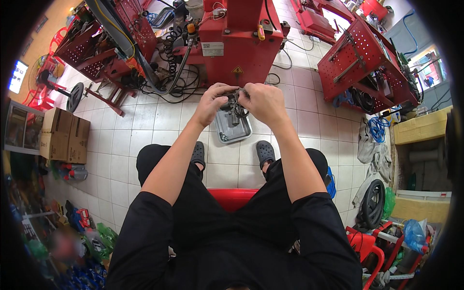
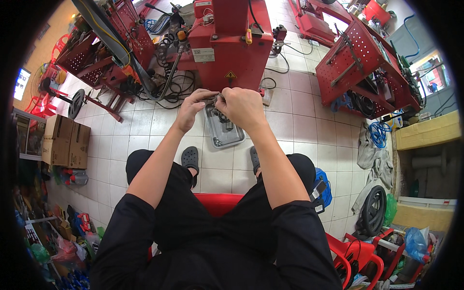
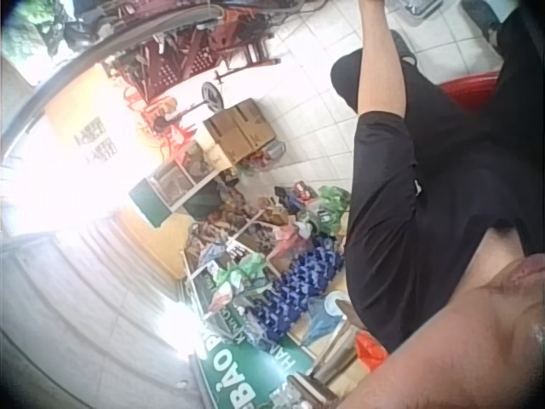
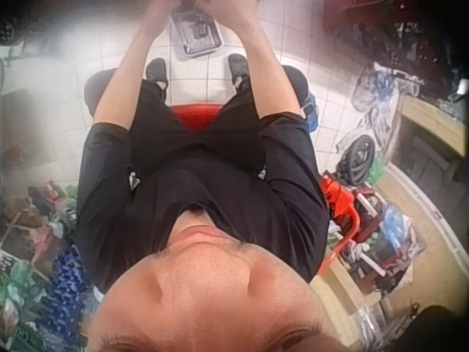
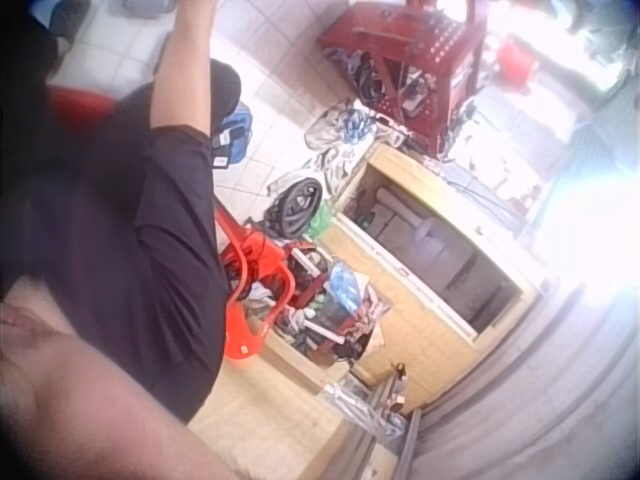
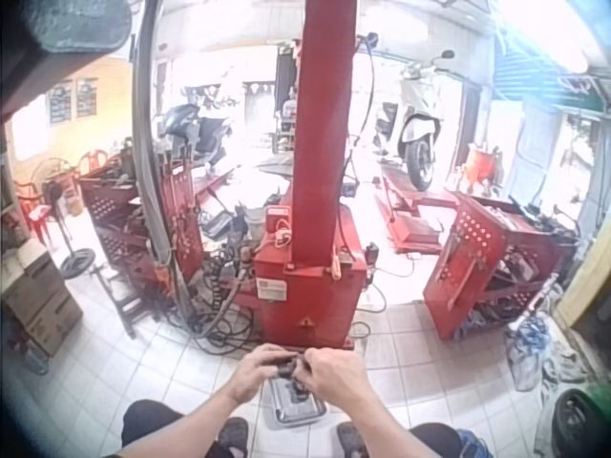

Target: The person sits on a red stool and assembles a mechanical component, likely a brake caliper, using a wrench. They tighten bolts on the metal part, rotate it to access different sides, and place it into a metal tray.

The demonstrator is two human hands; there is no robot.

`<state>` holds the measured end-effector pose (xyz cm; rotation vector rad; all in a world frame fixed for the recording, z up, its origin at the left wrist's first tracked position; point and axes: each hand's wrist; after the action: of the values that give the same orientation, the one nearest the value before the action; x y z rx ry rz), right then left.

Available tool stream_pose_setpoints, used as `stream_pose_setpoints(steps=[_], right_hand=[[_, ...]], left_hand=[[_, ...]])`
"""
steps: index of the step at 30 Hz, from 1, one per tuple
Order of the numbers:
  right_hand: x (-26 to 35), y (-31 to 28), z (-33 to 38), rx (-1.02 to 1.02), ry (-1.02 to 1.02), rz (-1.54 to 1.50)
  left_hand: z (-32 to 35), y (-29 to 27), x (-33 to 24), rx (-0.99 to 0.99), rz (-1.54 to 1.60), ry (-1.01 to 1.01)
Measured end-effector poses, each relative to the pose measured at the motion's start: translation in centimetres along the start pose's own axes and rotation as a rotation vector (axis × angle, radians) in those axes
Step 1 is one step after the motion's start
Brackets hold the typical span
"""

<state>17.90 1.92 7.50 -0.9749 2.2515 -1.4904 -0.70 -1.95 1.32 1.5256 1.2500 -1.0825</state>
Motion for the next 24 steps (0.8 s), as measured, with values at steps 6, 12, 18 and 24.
stream_pose_setpoints(steps=[6, 12, 18, 24], right_hand=[[0.0, -0.1, 0.0, 0.009, 0.001, -0.004], [0.1, 0.2, 0.0, -0.007, -0.01, -0.012], [0.5, 0.1, 0.2, 0.026, -0.006, 0.012], [0.2, 0.2, 0.0, -0.007, 0.005, 0.011]], left_hand=[[-0.1, 0.3, 0.3, 0.05, -0.024, -0.004], [-0.3, 0.9, 0.8, 0.008, -0.051, 0.071], [-0.3, -1.1, -0.2, -0.157, -0.013, 0.256], [0.0, -0.9, -0.7, -0.204, -0.083, 0.311]])
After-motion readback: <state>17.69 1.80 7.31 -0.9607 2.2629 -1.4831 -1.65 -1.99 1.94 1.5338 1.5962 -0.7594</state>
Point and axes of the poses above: each hand's wrist, its own z-axis away from the middle knuckle, its own y-axis out of the palm, x = y × z, and after that the axes turned 8 degrees about z, right-handed
